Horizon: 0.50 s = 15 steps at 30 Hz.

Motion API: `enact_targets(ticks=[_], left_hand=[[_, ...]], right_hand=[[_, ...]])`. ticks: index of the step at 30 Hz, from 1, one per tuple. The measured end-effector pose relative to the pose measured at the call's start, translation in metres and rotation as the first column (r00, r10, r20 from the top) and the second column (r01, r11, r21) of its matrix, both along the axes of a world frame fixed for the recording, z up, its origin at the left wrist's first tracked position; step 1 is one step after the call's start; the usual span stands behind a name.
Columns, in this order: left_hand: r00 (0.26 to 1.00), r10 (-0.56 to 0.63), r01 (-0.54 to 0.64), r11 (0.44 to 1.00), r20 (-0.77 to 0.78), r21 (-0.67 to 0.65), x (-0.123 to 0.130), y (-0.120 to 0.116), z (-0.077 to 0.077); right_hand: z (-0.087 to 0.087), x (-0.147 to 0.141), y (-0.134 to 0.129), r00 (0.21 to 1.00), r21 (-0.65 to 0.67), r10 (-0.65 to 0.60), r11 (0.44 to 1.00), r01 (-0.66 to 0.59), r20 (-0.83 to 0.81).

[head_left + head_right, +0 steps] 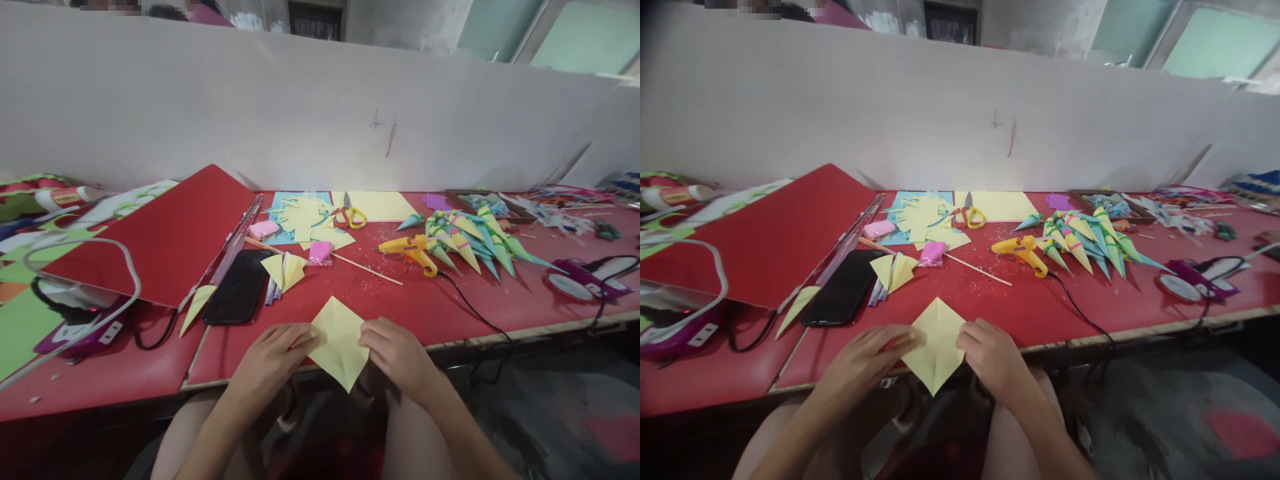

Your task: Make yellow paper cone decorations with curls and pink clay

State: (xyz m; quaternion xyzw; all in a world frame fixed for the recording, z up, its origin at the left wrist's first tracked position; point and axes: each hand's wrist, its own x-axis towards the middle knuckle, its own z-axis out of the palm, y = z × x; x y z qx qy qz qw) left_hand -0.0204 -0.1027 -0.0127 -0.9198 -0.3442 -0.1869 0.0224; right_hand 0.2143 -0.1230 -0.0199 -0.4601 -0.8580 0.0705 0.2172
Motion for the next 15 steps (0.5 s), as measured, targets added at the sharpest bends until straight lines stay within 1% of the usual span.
enact_targets(ticks=[3,6,8,11,15], left_hand=[[0.999,0.037,-0.037,0.999,-0.005,-0.017,0.001,-0.007,0.004],[0.997,0.075,-0.075,0.997,0.004,0.014,0.001,-0.010,0.005],[0.998,0.062,-0.063,0.997,0.025,0.035,0.002,-0.011,0.003],[0.996,0.052,-0.056,0.997,0.071,0.055,0.002,-0.013,-0.004],[0.988,0.082,-0.086,0.996,0.134,0.026,0.004,-0.013,-0.011]], right_hand=[[-0.003,0.005,-0.006,0.995,-0.052,0.005,0.999,-0.010,-0.098],[-0.005,0.011,-0.008,0.975,-0.083,-0.015,0.997,-0.004,-0.222],[-0.007,0.014,-0.009,0.956,-0.096,-0.060,0.995,0.033,-0.288],[-0.009,0.015,-0.009,0.939,-0.134,-0.123,0.987,0.083,-0.322],[-0.009,0.009,-0.004,0.919,-0.189,-0.162,0.977,0.099,-0.359]])
